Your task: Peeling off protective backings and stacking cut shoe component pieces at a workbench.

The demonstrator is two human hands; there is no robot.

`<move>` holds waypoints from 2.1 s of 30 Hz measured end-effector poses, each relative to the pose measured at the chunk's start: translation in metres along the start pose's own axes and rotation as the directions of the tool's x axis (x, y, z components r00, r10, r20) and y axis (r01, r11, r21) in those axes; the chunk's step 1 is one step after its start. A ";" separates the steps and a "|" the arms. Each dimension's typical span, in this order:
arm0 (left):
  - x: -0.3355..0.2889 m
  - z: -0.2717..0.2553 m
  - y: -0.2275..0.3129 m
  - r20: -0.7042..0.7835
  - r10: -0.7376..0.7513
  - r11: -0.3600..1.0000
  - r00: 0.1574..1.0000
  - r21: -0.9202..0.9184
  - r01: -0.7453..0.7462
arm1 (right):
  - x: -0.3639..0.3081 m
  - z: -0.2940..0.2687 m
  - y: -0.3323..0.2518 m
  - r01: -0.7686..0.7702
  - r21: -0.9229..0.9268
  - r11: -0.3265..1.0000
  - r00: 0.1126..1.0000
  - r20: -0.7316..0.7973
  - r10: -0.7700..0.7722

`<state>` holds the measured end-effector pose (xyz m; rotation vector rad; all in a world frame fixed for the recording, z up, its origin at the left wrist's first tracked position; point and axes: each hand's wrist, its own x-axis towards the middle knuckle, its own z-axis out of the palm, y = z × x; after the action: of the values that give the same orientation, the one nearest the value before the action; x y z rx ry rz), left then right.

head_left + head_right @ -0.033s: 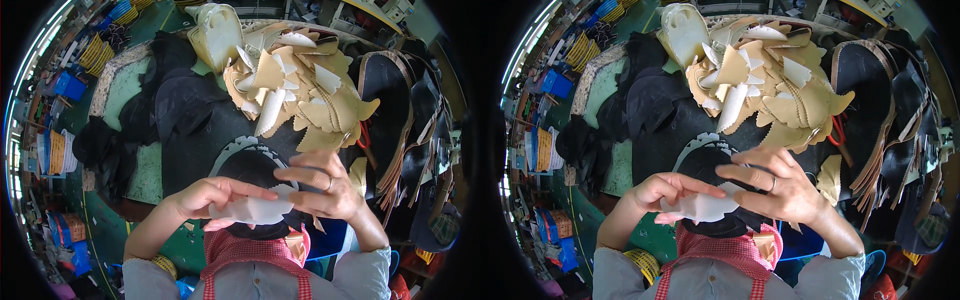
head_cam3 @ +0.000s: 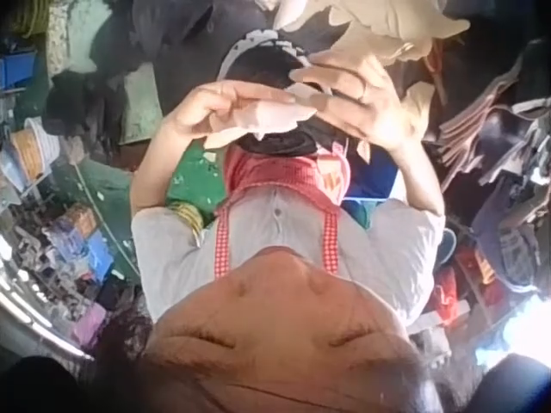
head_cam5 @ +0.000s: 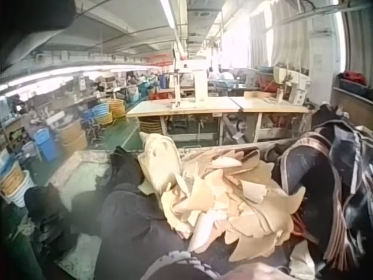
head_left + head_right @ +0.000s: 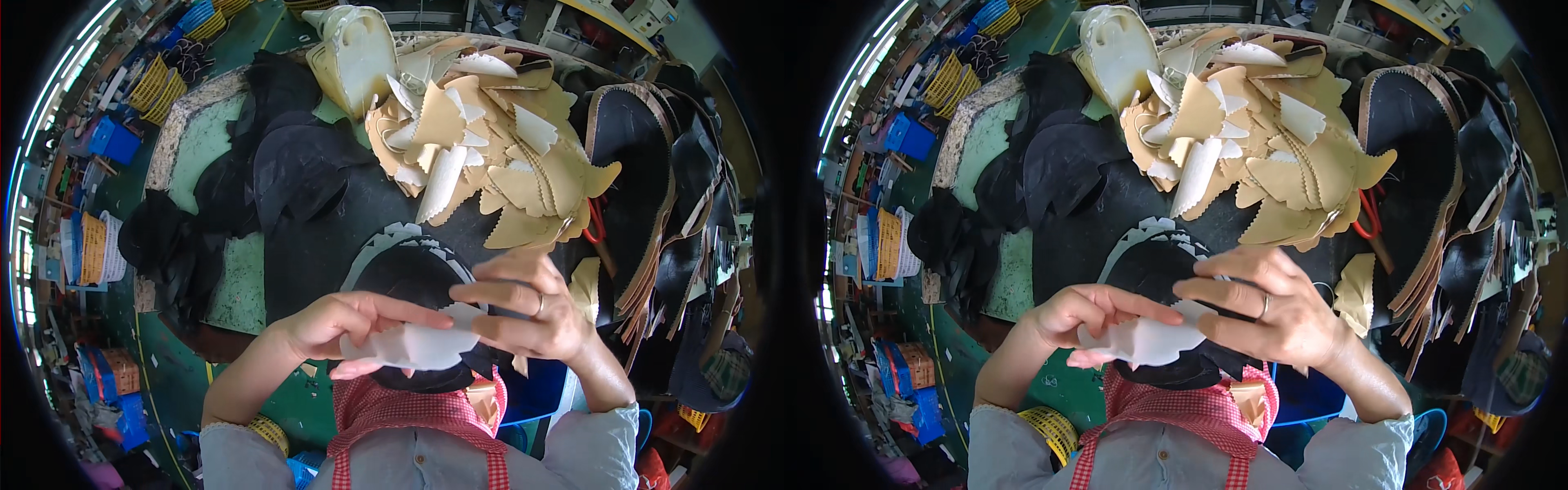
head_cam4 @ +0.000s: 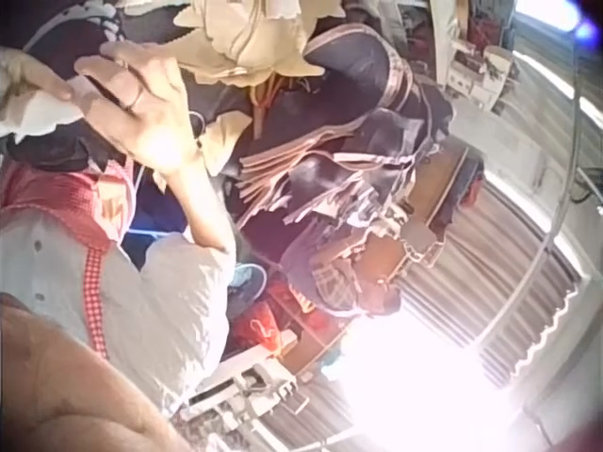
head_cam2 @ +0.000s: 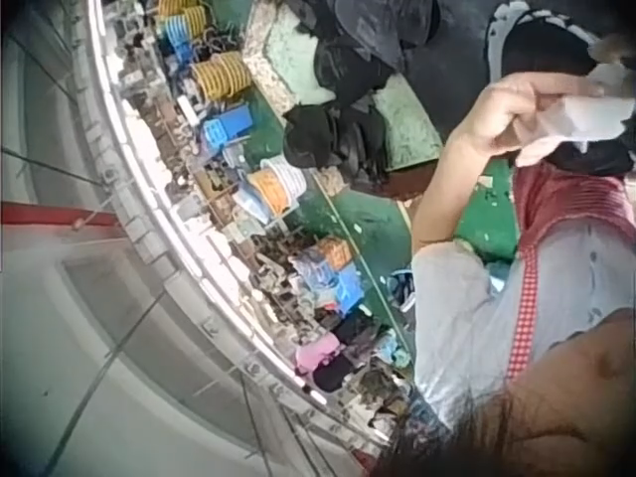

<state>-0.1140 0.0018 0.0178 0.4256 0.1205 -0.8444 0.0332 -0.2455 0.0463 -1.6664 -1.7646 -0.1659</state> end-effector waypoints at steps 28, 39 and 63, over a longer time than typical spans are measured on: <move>-0.010 -0.015 -0.003 -0.372 0.691 0.383 0.620 0.916 0.122 | 0.022 0.038 -0.004 -0.829 0.321 0.458 0.557 0.389 0.734; 0.008 -0.031 0.002 -0.254 0.801 -0.093 0.542 0.841 0.533 | 0.030 0.053 0.023 -0.786 0.074 0.613 0.592 0.374 0.714; -0.043 -0.059 0.049 0.305 0.903 -0.417 0.302 0.789 0.451 | 0.025 0.033 0.062 -0.496 -0.190 0.847 0.833 0.172 0.526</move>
<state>-0.1029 0.0849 -0.0089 2.5557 0.0963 0.7326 0.0793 -0.1965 0.0133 -2.2738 -1.4062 0.1516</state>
